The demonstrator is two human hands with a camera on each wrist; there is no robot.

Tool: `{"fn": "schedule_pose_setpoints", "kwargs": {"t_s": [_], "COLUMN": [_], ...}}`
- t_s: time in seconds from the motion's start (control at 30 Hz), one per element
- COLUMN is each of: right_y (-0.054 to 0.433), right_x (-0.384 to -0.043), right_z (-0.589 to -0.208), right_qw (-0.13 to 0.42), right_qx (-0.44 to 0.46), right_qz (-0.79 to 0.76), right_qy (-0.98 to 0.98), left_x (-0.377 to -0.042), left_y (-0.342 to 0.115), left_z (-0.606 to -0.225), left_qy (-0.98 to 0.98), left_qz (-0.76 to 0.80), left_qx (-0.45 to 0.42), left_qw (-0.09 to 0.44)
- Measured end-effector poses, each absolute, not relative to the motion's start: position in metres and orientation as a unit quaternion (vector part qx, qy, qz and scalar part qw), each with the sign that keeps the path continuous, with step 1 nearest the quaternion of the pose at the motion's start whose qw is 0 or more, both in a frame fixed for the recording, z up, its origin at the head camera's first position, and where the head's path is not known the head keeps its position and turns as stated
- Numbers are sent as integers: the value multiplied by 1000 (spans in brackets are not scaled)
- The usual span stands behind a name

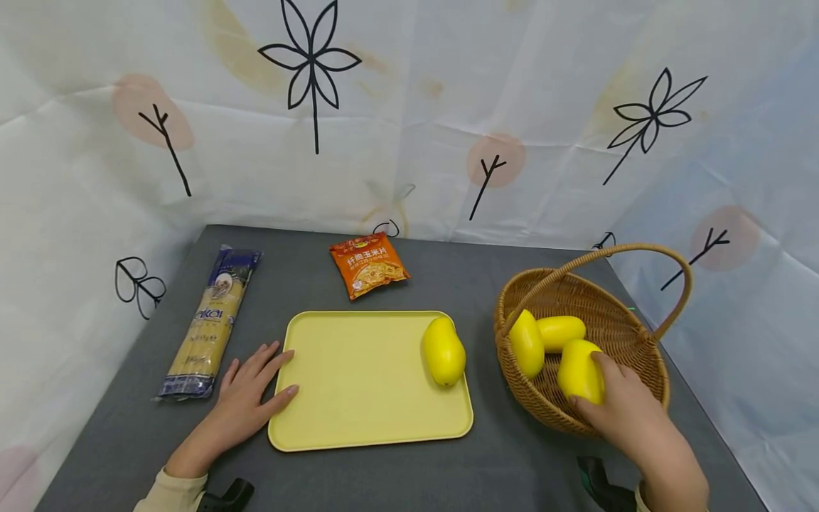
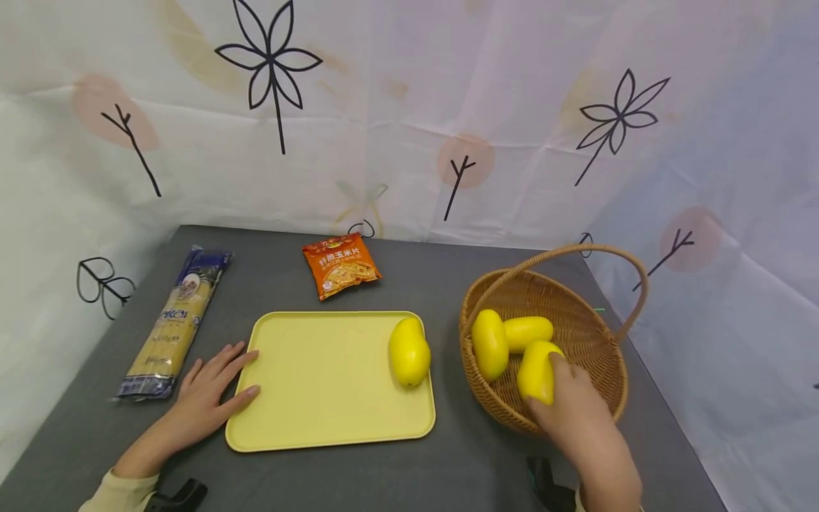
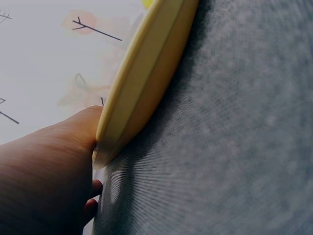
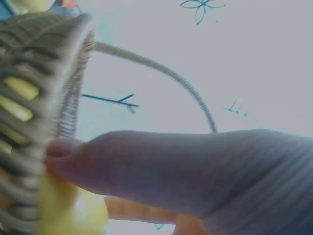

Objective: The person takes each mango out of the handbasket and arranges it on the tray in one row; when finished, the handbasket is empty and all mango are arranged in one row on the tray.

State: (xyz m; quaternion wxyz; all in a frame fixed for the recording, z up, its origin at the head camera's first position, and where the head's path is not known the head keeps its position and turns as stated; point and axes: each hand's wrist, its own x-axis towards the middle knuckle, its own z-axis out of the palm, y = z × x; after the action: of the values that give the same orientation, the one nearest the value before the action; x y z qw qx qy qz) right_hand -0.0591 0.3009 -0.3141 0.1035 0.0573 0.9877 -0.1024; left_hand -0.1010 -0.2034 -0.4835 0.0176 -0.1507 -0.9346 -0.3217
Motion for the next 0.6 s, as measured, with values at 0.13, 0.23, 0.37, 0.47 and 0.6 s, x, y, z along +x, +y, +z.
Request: {"fn": "schedule_pose_setpoints", "kwargs": {"t_s": [0.13, 0.23, 0.37, 0.47, 0.6], "right_y": [293, 286, 278, 273, 266], "right_x": [-52, -48, -41, -34, -22], "right_z": [-306, -302, -298, -295, -291], "right_qw": [77, 63, 47, 30, -6], "right_qx": [56, 54, 51, 44, 19], "right_qz": [-97, -94, -91, -93, -110], "right_qy": [991, 992, 993, 994, 994], "left_x": [-101, -101, -101, -101, -102], "left_y": [-204, -204, -204, -204, -205], "left_z": [-485, -485, -485, -484, -485], "left_qy": [-937, -938, -938, -938, -939], "left_qz": [-315, -313, -313, -311, -310], "left_qx": [-150, -149, -150, -152, -151], "left_qw": [21, 20, 20, 20, 20]}}
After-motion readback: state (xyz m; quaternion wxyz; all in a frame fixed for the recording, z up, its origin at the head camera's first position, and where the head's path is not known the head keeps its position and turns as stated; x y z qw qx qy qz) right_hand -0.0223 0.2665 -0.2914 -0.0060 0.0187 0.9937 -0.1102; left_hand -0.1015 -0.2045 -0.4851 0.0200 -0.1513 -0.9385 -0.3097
